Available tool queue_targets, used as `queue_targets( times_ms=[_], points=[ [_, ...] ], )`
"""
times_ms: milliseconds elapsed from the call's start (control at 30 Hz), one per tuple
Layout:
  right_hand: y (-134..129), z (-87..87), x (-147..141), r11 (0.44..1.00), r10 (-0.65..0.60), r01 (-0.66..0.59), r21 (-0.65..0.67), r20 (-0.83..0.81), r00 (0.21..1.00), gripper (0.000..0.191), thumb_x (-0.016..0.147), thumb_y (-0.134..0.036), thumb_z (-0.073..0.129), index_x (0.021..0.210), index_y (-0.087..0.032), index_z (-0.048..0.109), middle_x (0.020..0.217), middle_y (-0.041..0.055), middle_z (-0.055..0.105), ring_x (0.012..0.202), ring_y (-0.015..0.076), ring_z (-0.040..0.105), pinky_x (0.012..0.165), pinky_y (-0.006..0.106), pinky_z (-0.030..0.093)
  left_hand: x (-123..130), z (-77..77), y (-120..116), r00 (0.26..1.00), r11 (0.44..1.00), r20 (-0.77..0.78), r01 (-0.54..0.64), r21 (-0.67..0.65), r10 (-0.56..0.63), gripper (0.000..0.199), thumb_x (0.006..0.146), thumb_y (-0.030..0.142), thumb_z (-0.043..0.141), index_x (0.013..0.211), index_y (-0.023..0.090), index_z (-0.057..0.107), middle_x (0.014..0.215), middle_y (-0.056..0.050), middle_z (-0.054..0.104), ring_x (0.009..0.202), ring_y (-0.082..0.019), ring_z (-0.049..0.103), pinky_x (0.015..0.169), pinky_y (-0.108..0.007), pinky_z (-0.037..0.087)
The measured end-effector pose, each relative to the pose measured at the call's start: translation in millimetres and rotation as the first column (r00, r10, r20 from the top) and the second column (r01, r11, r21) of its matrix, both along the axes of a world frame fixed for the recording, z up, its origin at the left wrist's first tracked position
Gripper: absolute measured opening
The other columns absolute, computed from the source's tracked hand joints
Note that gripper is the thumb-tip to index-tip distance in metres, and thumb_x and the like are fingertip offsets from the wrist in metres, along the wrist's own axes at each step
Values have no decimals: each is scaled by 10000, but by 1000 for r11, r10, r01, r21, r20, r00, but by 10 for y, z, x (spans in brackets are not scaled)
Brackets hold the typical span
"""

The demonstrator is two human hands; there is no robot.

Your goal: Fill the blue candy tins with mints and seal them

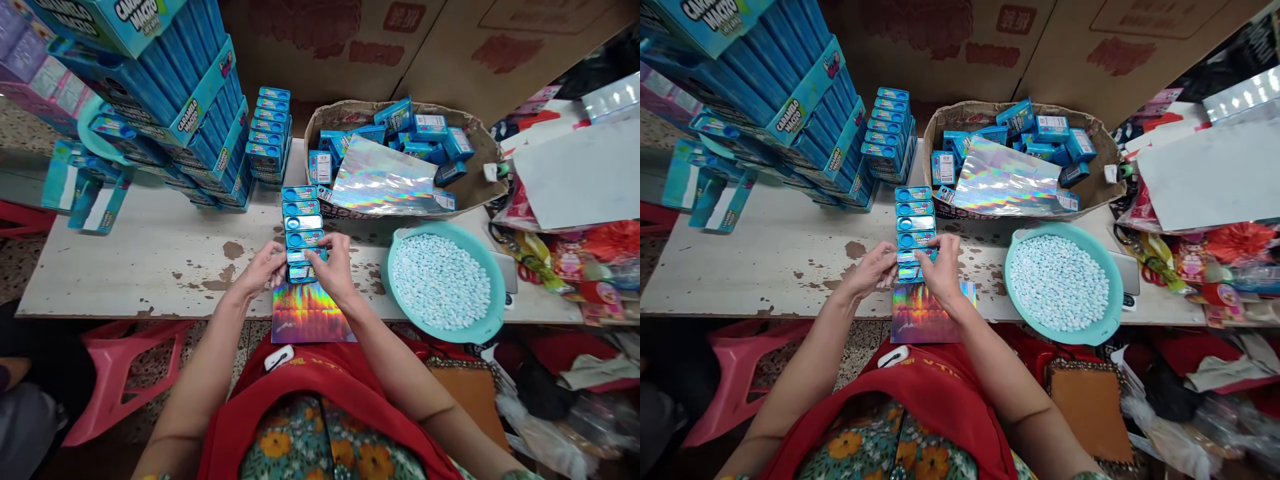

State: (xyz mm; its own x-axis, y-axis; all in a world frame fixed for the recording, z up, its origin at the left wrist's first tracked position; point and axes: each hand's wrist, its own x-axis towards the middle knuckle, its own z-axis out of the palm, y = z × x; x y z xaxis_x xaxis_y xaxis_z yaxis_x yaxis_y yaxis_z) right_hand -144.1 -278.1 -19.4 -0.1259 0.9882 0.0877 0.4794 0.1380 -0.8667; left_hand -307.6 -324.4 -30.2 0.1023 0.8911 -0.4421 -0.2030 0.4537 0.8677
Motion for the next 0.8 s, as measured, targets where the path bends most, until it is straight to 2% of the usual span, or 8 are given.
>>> queue_targets(
  times_ms=[133, 300, 367, 433, 500, 567, 700, 800],
  points=[
    [6, -61, -7, 1000, -25, 25, -8, -63, 998, 223, 728, -238, 621, 900, -193, 487, 969, 47, 471, 925, 188, 488, 844, 352, 437, 115, -319, 10, 991, 986, 11, -132, -97, 134, 382, 751, 532, 605, 854, 208, 431, 442, 103, 427, 313, -64, 355, 342, -164, 234],
    [-67, -383, 436, 978, -152, 88, -190, -355, 922, 271, 858, -370, 475, 1083, -221, 457, 976, 34, 564, 883, 163, 556, 800, 330, 471, -43, -548, -267, 820, 948, -505, -318, -10, 270, 344, 744, 507, 600, 729, 195, 456, 485, 75, 448, 402, -74, 382, 414, -187, 274],
    [-190, -650, 795, 946, -277, 221, -236, -238, 931, 326, 852, -429, 477, 1096, -213, 472, 1008, 54, 571, 902, 179, 558, 803, 346, 472, -47, -544, -496, 722, 982, -680, -188, -12, 130, 313, 788, 491, 549, 716, 192, 493, 521, 51, 489, 473, -101, 447, 476, -208, 330],
    [-364, -937, 1131, 916, -315, 308, -258, 15, 949, 398, 782, -449, 566, 1072, -183, 502, 1071, 103, 552, 894, 210, 549, 797, 384, 475, 128, -504, -684, 676, 991, -725, 99, -89, -132, 303, 829, 472, 497, 725, 191, 545, 600, 18, 568, 566, -133, 523, 545, -232, 379],
    [-545, -1174, 1356, 903, -295, 333, -271, 173, 940, 462, 711, -419, 632, 1068, -152, 511, 1075, 141, 537, 878, 241, 539, 796, 434, 475, 488, -472, -736, 625, 900, -696, 429, -72, -354, 274, 866, 432, 462, 828, 199, 600, 768, -18, 652, 715, -166, 589, 648, -256, 429],
    [-683, -1319, 1448, 913, -266, 322, -251, 231, 936, 487, 696, -364, 643, 1106, -140, 504, 1083, 153, 522, 924, 268, 524, 828, 469, 464, 930, -491, -617, 528, 781, -744, 624, 15, -408, 264, 894, 342, 441, 1064, 202, 586, 1047, -69, 656, 979, -200, 581, 838, -291, 435],
    [-745, -1378, 1398, 981, -131, 175, -88, 370, 920, 538, 761, -250, 597, 1265, -158, 432, 1157, 149, 463, 1089, 286, 461, 939, 477, 422, 1535, -698, -143, 254, 786, -891, 597, -162, -376, 397, 888, 98, 315, 1244, 122, 490, 1277, -162, 527, 1232, -244, 432, 998, -372, 349],
    [-671, -1387, 1330, 1000, 10, 3, -27, 481, 876, 566, 793, -224, 597, 1324, -189, 404, 1196, 148, 439, 1126, 287, 442, 955, 465, 420, 1612, -875, 47, 202, 801, -899, 556, -221, -388, 392, 888, 74, 264, 1179, 87, 525, 1261, -188, 517, 1222, -273, 425, 983, -406, 351]
  ],
)
